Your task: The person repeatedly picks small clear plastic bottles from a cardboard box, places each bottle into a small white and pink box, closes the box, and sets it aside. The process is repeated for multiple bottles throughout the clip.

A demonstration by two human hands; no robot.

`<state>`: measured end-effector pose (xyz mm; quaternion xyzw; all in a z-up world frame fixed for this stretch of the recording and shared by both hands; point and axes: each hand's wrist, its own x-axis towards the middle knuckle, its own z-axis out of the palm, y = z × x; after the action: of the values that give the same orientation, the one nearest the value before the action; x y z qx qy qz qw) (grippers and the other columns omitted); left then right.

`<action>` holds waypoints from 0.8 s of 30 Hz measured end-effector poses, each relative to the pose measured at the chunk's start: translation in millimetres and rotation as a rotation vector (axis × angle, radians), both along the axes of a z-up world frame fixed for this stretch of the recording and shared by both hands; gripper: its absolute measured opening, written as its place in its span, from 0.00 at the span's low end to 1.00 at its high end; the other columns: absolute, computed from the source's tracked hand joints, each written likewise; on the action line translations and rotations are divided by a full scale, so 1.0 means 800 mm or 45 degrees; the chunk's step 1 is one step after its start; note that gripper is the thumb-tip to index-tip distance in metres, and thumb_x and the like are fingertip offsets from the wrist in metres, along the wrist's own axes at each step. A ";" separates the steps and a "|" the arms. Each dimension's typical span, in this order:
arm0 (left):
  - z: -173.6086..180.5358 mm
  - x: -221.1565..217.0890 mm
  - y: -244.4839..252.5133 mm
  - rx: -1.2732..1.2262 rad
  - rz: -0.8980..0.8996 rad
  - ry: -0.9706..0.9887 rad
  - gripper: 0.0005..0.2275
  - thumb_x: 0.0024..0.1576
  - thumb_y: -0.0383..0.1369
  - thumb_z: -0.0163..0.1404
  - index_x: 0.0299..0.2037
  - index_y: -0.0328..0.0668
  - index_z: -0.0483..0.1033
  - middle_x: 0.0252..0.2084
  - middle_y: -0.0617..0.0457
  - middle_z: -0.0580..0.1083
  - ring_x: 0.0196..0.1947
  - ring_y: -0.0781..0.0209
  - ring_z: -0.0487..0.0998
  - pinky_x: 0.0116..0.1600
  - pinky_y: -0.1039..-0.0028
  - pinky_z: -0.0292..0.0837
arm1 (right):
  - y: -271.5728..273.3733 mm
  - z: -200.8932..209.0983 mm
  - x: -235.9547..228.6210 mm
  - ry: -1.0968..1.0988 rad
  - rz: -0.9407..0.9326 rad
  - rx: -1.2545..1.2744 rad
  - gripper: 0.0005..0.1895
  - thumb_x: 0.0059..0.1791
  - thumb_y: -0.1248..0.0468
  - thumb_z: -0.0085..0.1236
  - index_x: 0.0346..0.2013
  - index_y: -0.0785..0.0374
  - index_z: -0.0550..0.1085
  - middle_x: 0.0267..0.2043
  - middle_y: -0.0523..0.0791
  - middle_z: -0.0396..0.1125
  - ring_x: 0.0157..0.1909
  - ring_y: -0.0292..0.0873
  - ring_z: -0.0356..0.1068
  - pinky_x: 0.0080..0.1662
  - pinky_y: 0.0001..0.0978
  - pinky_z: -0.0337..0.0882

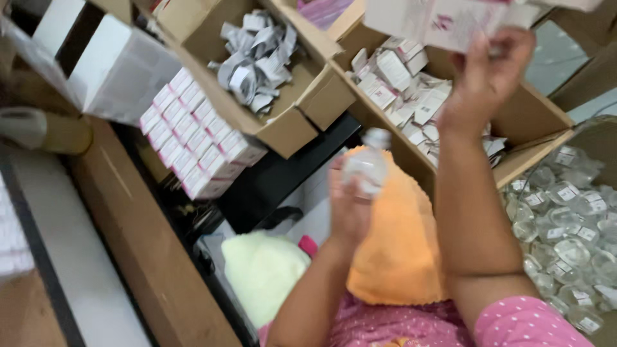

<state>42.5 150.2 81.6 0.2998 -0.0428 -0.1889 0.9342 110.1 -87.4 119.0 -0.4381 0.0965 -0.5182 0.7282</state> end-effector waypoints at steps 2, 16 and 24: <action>0.011 0.029 0.064 0.065 0.198 -0.040 0.25 0.61 0.30 0.57 0.65 0.43 0.59 0.60 0.47 0.68 0.60 0.52 0.72 0.65 0.59 0.67 | 0.044 0.044 0.034 -0.154 0.221 0.052 0.08 0.59 0.62 0.54 0.46 0.53 0.63 0.48 0.39 0.64 0.50 0.38 0.71 0.49 0.34 0.77; -0.116 0.127 0.314 1.640 1.316 -0.152 0.33 0.44 0.27 0.70 0.59 0.35 0.66 0.55 0.45 0.69 0.54 0.50 0.72 0.61 0.62 0.67 | 0.239 -0.057 0.071 0.218 1.090 0.404 0.05 0.59 0.67 0.53 0.45 0.55 0.66 0.40 0.40 0.69 0.40 0.34 0.71 0.44 0.31 0.76; -0.148 0.164 0.301 1.965 1.445 0.130 0.34 0.39 0.29 0.71 0.56 0.34 0.65 0.54 0.40 0.66 0.55 0.40 0.68 0.60 0.57 0.64 | 0.222 -0.065 0.085 0.277 1.200 0.268 0.05 0.58 0.67 0.49 0.45 0.54 0.64 0.43 0.39 0.67 0.44 0.34 0.70 0.48 0.32 0.76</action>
<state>173.4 391.2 -36.5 0.7999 0.2857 0.3028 0.4324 177.9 90.1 66.8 -0.4096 0.0150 -0.0712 0.9093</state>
